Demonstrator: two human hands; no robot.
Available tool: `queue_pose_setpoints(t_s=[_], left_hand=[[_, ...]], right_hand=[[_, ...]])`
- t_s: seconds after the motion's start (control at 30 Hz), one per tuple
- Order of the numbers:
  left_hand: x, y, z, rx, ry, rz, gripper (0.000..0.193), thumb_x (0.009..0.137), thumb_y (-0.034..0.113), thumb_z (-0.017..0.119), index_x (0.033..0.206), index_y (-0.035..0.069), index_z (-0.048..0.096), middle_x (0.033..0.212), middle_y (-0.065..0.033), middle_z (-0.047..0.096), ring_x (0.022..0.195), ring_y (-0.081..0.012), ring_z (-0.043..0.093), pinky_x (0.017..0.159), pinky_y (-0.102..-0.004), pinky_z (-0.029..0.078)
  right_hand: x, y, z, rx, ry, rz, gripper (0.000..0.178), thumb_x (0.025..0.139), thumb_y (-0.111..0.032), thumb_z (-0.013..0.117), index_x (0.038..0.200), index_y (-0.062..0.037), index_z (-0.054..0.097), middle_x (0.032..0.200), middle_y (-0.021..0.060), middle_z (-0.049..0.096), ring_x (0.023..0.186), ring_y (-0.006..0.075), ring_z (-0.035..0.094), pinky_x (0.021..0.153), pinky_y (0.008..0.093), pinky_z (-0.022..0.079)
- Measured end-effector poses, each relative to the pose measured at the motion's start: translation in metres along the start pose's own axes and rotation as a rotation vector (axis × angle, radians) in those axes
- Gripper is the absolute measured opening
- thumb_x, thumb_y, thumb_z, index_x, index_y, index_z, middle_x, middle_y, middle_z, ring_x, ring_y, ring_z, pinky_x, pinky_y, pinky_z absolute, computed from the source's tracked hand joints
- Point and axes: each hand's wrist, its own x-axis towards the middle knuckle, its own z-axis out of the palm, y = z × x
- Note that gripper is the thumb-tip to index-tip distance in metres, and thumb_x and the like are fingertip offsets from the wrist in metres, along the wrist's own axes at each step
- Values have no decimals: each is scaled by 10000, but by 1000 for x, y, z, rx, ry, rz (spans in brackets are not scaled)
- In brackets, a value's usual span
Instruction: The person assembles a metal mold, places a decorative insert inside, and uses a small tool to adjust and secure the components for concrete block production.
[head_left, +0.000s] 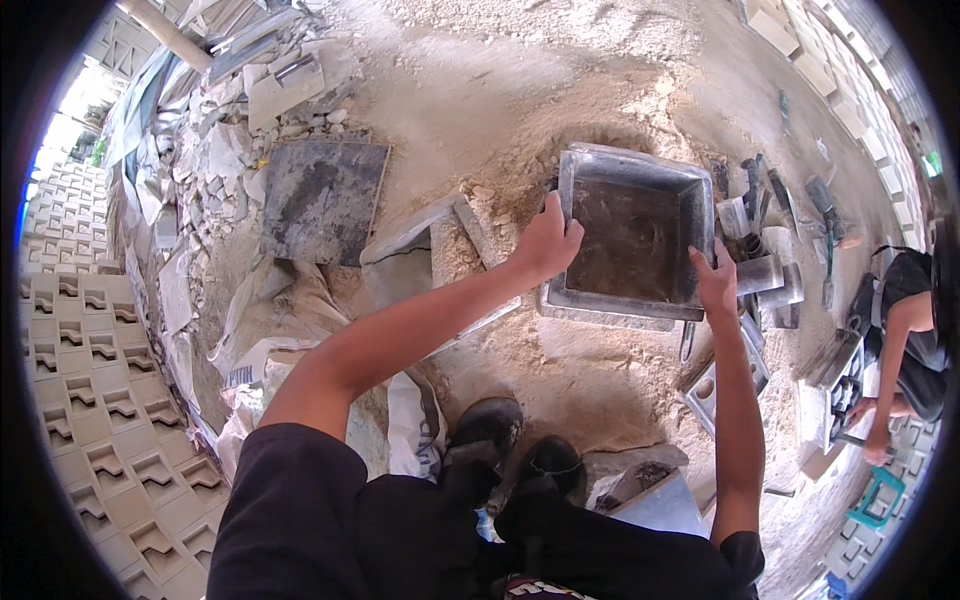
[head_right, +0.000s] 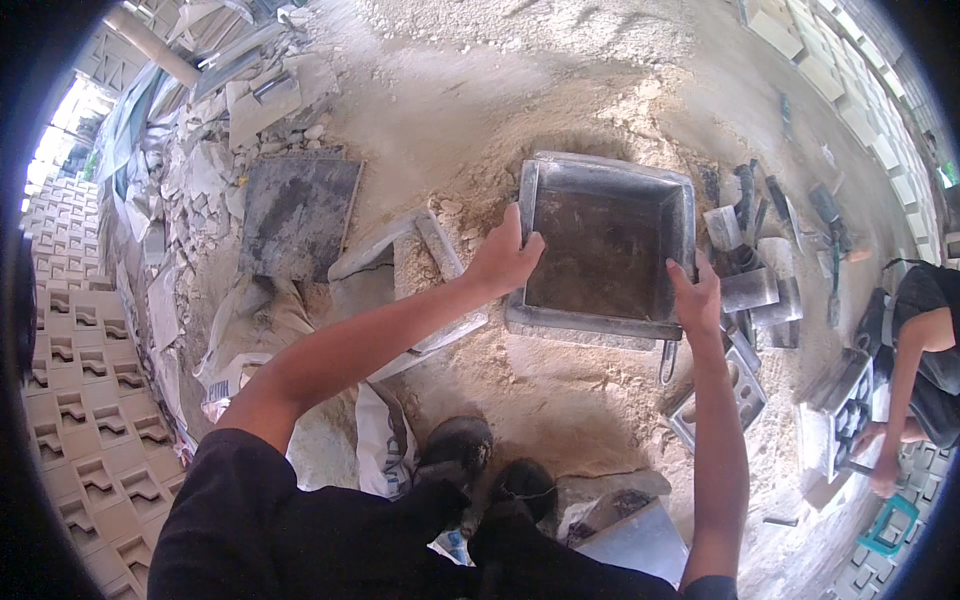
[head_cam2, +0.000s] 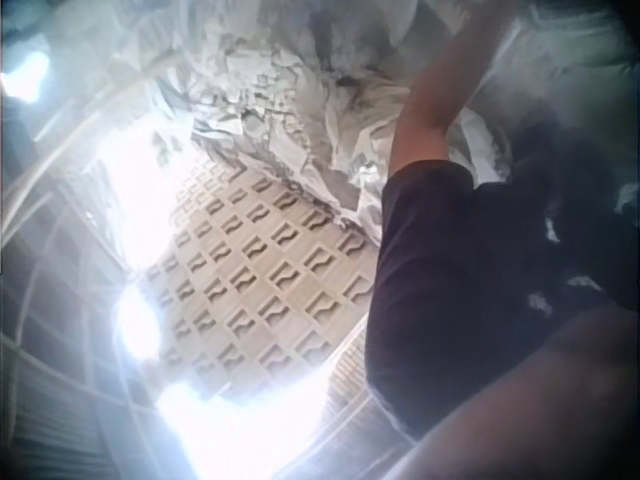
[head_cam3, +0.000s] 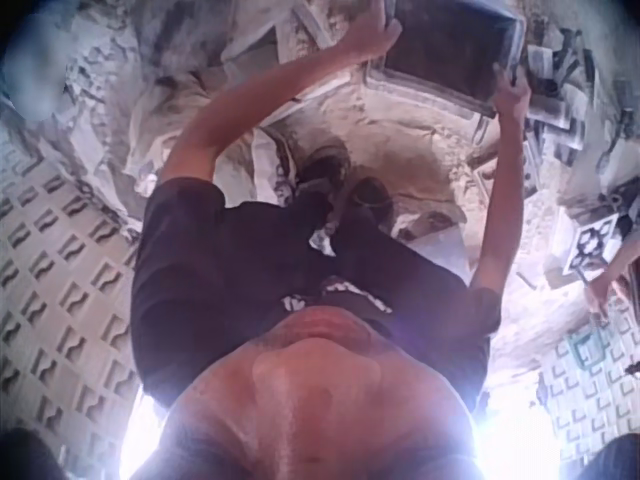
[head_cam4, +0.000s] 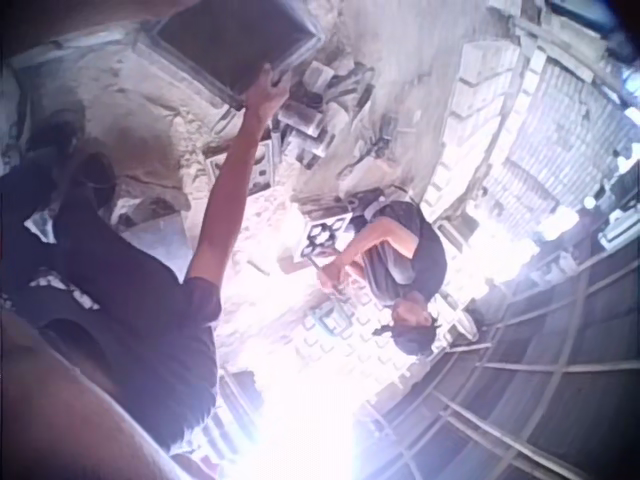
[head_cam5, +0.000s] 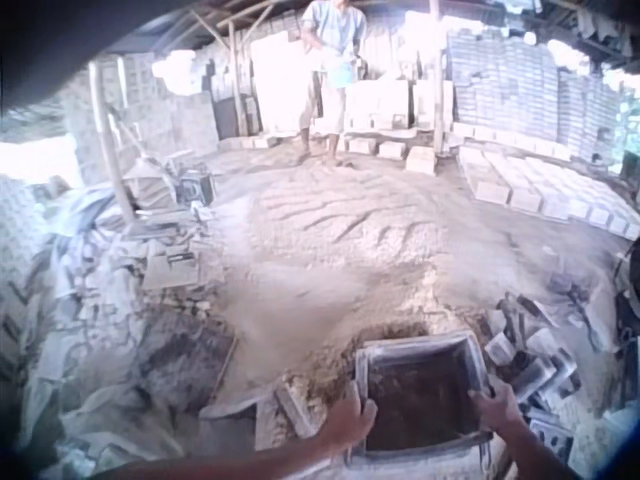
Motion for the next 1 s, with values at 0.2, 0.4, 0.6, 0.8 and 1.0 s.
queue_pose_setpoints(t_s=[0.2,0.4,0.6,0.8,1.0], left_hand=[[-8,-11,7,-9,67,78,492,936,212,426,1252,-134,275,944,-365,584,828,-435,635,794,-503,481],[10,-31,-10,214,48,245,368,954,223,376,1086,-119,398,855,-289,603,790,-398,637,674,-483,499],[53,-25,-60,-192,278,-44,400,928,326,467,938,-63,559,784,-233,644,796,-352,657,693,-455,508],[73,-60,-33,136,52,-182,384,835,363,631,927,0,716,886,-213,691,826,-323,663,751,-408,489],[67,-77,-21,-370,132,-157,372,847,299,644,817,-69,686,794,-262,659,718,-357,639,675,-414,489]], right_hand=[[0,-3,2,52,-31,-25,399,871,-255,651,1163,12,601,972,143,676,892,195,599,844,327,448],[1,-6,3,-19,-25,-22,446,862,-281,658,1190,12,586,1019,178,681,952,260,634,865,351,455],[4,13,-3,-79,25,-49,444,865,-287,650,1181,18,584,1021,188,678,961,272,636,867,355,455],[1,-1,4,-14,-45,-5,417,871,-278,649,1165,13,593,983,160,681,906,228,618,844,337,453],[1,-2,1,27,-43,-45,389,870,-259,654,1152,4,601,888,101,673,785,167,575,756,322,464]])
